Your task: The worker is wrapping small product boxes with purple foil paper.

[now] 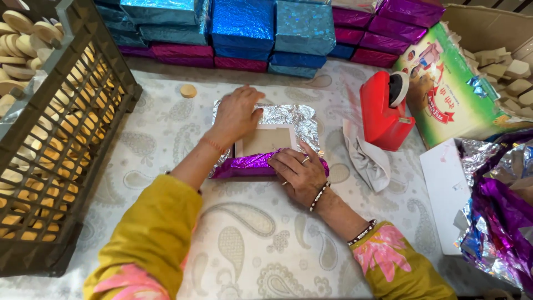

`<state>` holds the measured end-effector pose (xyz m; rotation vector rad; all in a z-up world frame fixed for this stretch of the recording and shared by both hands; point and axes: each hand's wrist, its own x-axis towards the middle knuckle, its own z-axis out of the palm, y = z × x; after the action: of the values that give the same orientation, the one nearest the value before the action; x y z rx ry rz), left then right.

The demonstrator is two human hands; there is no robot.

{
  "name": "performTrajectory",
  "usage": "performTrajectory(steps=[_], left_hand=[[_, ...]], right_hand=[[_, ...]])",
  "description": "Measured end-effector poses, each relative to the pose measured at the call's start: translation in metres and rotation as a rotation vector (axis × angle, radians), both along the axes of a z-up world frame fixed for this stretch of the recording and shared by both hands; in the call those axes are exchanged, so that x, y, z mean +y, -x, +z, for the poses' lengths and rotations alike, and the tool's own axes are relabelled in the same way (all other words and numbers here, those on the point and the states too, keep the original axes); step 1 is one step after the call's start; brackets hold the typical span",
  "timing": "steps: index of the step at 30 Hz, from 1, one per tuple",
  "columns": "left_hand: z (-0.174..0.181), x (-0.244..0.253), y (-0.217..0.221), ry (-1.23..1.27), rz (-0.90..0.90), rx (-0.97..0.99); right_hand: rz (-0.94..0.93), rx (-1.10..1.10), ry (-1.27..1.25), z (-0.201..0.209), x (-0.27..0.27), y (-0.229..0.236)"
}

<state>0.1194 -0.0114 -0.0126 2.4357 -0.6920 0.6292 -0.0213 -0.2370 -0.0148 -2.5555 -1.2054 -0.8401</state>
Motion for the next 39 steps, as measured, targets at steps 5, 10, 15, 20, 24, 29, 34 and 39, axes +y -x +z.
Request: performTrajectory(steps=[5, 10, 15, 20, 24, 29, 34, 39], left_hand=[[-0.033, -0.011, -0.059, -0.116, 0.075, 0.267], [-0.008, -0.021, -0.049, -0.22, 0.162, 0.515], [0.0, -0.019, -0.041, -0.173, 0.089, 0.342], [0.027, -0.014, 0.011, -0.095, 0.001, 0.169], [0.033, -0.011, 0.047, -0.091, -0.001, 0.105], [0.004, -0.014, 0.051, -0.074, -0.017, -0.019], [0.011, -0.015, 0.068, -0.176, 0.0, -0.022], [0.037, 0.003, 0.087, -0.162, -0.141, 0.226]], right_hand=[[0.018, 0.002, -0.045, 0.001, 0.0, 0.0], [0.024, 0.018, -0.053, 0.001, 0.0, 0.0], [0.027, 0.036, -0.035, 0.0, -0.001, 0.0], [0.019, 0.033, -0.018, 0.001, 0.001, 0.001], [0.012, 0.044, 0.001, 0.001, 0.002, 0.002], [-0.01, 0.081, -0.008, 0.0, 0.002, -0.001], [-0.026, 0.075, -0.021, -0.003, 0.002, -0.004], [-0.027, 0.063, -0.022, -0.007, 0.0, -0.005]])
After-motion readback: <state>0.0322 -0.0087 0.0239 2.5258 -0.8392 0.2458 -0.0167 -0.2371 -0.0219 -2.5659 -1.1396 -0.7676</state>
